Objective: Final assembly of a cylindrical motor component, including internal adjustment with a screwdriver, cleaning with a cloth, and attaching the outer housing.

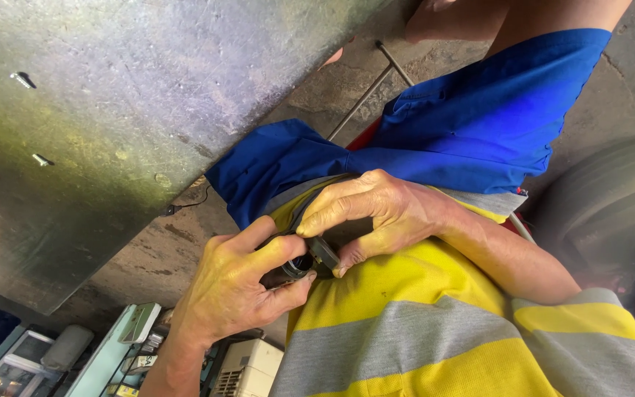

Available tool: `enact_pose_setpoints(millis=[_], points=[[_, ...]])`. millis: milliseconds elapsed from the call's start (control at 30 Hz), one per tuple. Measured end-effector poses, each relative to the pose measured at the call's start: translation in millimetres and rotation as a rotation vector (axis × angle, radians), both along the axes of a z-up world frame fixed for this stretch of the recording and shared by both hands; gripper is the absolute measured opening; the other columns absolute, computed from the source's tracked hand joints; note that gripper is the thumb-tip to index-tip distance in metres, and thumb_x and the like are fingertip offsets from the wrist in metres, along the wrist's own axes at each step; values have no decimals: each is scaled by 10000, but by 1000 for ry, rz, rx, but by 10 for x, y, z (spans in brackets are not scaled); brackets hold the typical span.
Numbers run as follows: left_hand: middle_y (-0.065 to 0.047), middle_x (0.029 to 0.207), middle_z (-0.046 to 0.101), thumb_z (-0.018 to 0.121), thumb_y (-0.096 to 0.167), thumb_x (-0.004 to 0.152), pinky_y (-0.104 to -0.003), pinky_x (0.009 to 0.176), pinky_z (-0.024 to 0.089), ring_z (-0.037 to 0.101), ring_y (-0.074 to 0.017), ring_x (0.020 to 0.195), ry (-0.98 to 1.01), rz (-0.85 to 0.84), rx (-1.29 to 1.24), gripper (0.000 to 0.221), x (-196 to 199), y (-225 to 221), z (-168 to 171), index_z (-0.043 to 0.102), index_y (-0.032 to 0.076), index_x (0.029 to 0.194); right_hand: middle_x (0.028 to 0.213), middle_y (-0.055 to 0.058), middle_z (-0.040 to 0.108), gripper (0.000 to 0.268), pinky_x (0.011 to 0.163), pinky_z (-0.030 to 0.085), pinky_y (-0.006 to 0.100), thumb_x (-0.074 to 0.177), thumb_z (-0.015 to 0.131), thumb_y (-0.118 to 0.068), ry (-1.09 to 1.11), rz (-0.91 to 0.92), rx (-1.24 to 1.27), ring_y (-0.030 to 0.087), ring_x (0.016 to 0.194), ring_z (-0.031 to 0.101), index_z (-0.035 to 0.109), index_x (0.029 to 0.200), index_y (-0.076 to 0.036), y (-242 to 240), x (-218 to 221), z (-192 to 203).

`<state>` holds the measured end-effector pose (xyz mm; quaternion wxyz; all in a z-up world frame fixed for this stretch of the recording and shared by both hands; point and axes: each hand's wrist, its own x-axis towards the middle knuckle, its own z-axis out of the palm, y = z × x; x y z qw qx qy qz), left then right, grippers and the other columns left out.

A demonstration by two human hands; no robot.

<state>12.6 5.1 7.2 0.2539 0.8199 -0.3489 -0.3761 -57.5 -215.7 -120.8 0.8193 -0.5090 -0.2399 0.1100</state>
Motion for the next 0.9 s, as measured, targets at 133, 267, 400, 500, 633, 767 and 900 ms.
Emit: enact_pose_setpoints(millis=[133,267,400,500,633,767,900], points=[[-1,783,495,801,258,818,-366,453,469,533,-228,523,4,45,-7,223,-23,-13,-16,620,160,903,1249,171,679,470,1017,597,419,935,782,-232,20,2,-36,324,1141,720,593,1335,-73,-1,-13,61],[-11,773,504,792,226,821,-377,433,471,537,-241,512,-5,36,-12,201,-5,-56,-3,612,156,876,1233,187,682,477,981,610,405,914,834,-133,15,-40,-49,328,1106,733,599,1324,-66,-10,-1,100],[17,810,530,782,278,797,-383,463,514,589,-232,570,-89,23,38,236,-75,-29,1,624,182,944,1224,171,693,459,1032,618,418,902,812,-172,55,-42,-36,323,1149,728,612,1290,-29,-19,9,111],[51,860,603,816,380,798,-399,500,524,645,-220,612,-123,53,102,381,-140,36,-17,635,219,1092,1198,155,715,519,1014,613,364,839,857,-218,136,-84,-51,276,1096,748,622,1274,-60,13,-16,111],[24,956,699,842,347,789,-420,554,563,708,-243,694,-64,97,83,446,-121,18,-9,589,191,1122,1172,127,726,562,970,608,352,811,869,-263,150,-117,-84,268,1054,750,615,1268,-57,32,-37,78],[7,938,676,814,335,791,-445,529,548,697,-284,690,-57,71,96,462,-135,19,-16,566,180,1149,1116,124,723,528,932,616,345,791,881,-273,148,-149,-107,261,1003,754,619,1200,-68,44,-36,122],[-39,1056,724,754,331,783,-513,534,543,714,-376,732,4,44,160,569,-122,-4,-20,489,127,1243,1067,116,715,463,914,606,367,809,873,-258,135,-107,-98,264,946,741,612,1132,-54,64,-53,136]])
